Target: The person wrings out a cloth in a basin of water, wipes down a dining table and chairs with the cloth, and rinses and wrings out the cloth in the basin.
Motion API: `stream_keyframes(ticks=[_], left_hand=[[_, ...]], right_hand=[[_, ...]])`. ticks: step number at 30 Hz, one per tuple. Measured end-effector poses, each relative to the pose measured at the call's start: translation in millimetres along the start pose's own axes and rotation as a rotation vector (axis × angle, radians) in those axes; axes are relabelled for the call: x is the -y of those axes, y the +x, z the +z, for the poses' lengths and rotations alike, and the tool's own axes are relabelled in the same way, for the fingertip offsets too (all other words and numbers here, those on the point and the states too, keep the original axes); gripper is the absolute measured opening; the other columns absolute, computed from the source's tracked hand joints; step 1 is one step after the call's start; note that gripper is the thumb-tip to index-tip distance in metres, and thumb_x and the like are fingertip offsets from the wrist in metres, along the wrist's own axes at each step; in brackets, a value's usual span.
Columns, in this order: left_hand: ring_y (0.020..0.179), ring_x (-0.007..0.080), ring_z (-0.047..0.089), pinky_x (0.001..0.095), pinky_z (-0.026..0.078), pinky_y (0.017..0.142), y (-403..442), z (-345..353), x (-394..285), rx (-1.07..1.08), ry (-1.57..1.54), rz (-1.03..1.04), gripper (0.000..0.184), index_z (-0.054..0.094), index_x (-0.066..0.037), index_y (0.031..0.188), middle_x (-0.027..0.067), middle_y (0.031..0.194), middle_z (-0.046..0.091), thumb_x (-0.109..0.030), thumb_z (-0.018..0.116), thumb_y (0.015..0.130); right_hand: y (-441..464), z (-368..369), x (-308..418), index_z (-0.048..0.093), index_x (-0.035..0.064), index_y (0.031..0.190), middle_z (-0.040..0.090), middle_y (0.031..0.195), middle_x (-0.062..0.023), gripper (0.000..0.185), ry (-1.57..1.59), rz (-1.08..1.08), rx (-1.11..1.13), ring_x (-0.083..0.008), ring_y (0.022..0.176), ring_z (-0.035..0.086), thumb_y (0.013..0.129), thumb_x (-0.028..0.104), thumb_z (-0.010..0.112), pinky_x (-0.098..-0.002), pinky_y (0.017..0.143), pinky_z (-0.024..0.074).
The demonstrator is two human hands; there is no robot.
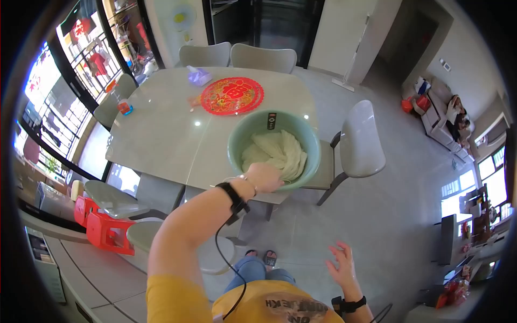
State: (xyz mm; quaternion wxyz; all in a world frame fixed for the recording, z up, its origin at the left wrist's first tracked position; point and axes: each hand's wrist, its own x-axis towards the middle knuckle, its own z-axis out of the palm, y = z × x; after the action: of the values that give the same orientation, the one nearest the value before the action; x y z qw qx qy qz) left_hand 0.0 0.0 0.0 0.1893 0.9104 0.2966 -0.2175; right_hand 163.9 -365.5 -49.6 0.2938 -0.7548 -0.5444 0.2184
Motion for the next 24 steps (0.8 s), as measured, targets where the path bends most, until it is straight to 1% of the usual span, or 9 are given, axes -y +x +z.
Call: stream_keyframes(ticks=[2, 3, 5, 8, 12, 15, 19, 22, 24], left_hand=[[0.107, 0.0305, 0.058, 0.0398, 0.044, 0.09, 17.5, 2.8, 21.4, 0.126, 0.052, -0.005, 0.055, 0.057, -0.013, 0.121, 0.0175, 0.117, 0.059, -0.051, 0.052, 0.082], [0.11, 0.031, 0.055, 0.0403, 0.043, 0.092, 74.0, -12.6, -29.6, 0.184, 0.007, 0.053, 0.058, 0.054, -0.014, 0.124, 0.0171, 0.121, 0.056, -0.052, 0.052, 0.081], [0.117, 0.032, 0.05, 0.0413, 0.04, 0.096, 85.3, -15.9, -20.4, 0.393, 0.061, 0.036, 0.064, 0.048, -0.016, 0.131, 0.0164, 0.13, 0.05, -0.054, 0.052, 0.08], [0.126, 0.0375, 0.039, 0.0459, 0.033, 0.103, 118.4, 0.5, -4.2, 0.45, 0.131, 0.018, 0.078, 0.034, -0.021, 0.141, 0.0179, 0.143, 0.033, -0.058, 0.058, 0.076], [0.135, 0.0469, 0.015, 0.0543, 0.021, 0.107, 134.0, -8.4, 13.0, 0.335, 0.197, 0.019, 0.098, 0.023, -0.028, 0.145, 0.0233, 0.151, 0.004, -0.061, 0.069, 0.065], [0.137, 0.047, 0.009, 0.056, 0.02, 0.107, 143.7, -18.6, 28.7, 0.344, 0.055, -0.106, 0.102, 0.023, -0.029, 0.145, 0.0229, 0.151, 0.0, -0.064, 0.069, 0.062], [0.138, 0.0435, 0.009, 0.0608, 0.02, 0.105, 177.5, 4.9, 42.2, 0.207, 0.047, -0.152, 0.12, 0.016, -0.016, 0.147, 0.0178, 0.152, -0.002, -0.065, 0.074, 0.055], [0.138, 0.0405, 0.012, 0.058, 0.022, 0.106, 188.8, 4.1, 41.9, 0.189, 0.078, -0.205, 0.122, 0.018, -0.01, 0.145, 0.0173, 0.152, 0.007, -0.06, 0.08, 0.052], [0.138, 0.0368, 0.014, 0.0538, 0.027, 0.105, 182.4, -2.6, 40.7, 0.114, 0.074, -0.178, 0.104, 0.025, -0.011, 0.143, 0.0175, 0.15, 0.015, -0.048, 0.077, 0.062]], right_hand=[[-5.9, 24.3, 3.3, 0.058, 0.0077, 0.114, 0.044, 0.124, -0.0142, 0.044, 0.008, -0.031, 0.0, -0.0276, 0.089, 0.055, 0.071, 0.012, 0.068, -0.0358, 0.077, 0.0484], [10.6, -45.9, -31.5, 0.058, 0.0078, 0.114, 0.044, 0.124, -0.0145, 0.045, -0.079, -0.024, 0.034, -0.0279, 0.089, 0.055, 0.071, 0.012, 0.068, -0.036, 0.077, 0.0483], [28.5, -36.6, -24.7, 0.057, 0.008, 0.115, 0.044, 0.124, -0.0152, 0.046, -0.035, -0.038, 0.083, -0.0286, 0.089, 0.054, 0.071, 0.012, 0.068, -0.0364, 0.078, 0.0481], [71.4, -30.2, -43.3, 0.055, 0.008, 0.119, 0.043, 0.125, -0.0154, 0.05, -0.035, -0.083, 0.081, -0.0289, 0.09, 0.054, 0.07, 0.012, 0.068, -0.0369, 0.078, 0.048], [137.2, -51.3, -37.4, 0.052, 0.0068, 0.122, 0.041, 0.127, -0.0147, 0.054, -0.017, -0.057, 0.099, -0.0267, 0.092, 0.056, 0.071, 0.013, 0.068, -0.036, 0.078, 0.0482], [175.0, -61.1, -34.5, 0.051, 0.0065, 0.122, 0.041, 0.127, -0.014, 0.054, 0.021, -0.042, 0.099, -0.0248, 0.092, 0.057, 0.072, 0.012, 0.068, -0.0348, 0.077, 0.0485], [210.4, -68.0, -46.3, 0.05, 0.0067, 0.123, 0.041, 0.127, -0.0139, 0.054, 0.011, -0.021, 0.101, -0.0239, 0.091, 0.057, 0.072, 0.01, 0.068, -0.0332, 0.075, 0.0488], [241.5, -64.3, -53.6, 0.05, 0.0072, 0.124, 0.04, 0.127, -0.0143, 0.055, 0.043, -0.063, 0.14, -0.0238, 0.091, 0.057, 0.071, 0.008, 0.068, -0.0327, 0.075, 0.0491], [267.3, -64.0, -55.8, 0.05, 0.0075, 0.124, 0.04, 0.128, -0.0146, 0.056, 0.063, -0.111, 0.172, -0.024, 0.093, 0.057, 0.071, 0.006, 0.068, -0.0329, 0.074, 0.0492]])
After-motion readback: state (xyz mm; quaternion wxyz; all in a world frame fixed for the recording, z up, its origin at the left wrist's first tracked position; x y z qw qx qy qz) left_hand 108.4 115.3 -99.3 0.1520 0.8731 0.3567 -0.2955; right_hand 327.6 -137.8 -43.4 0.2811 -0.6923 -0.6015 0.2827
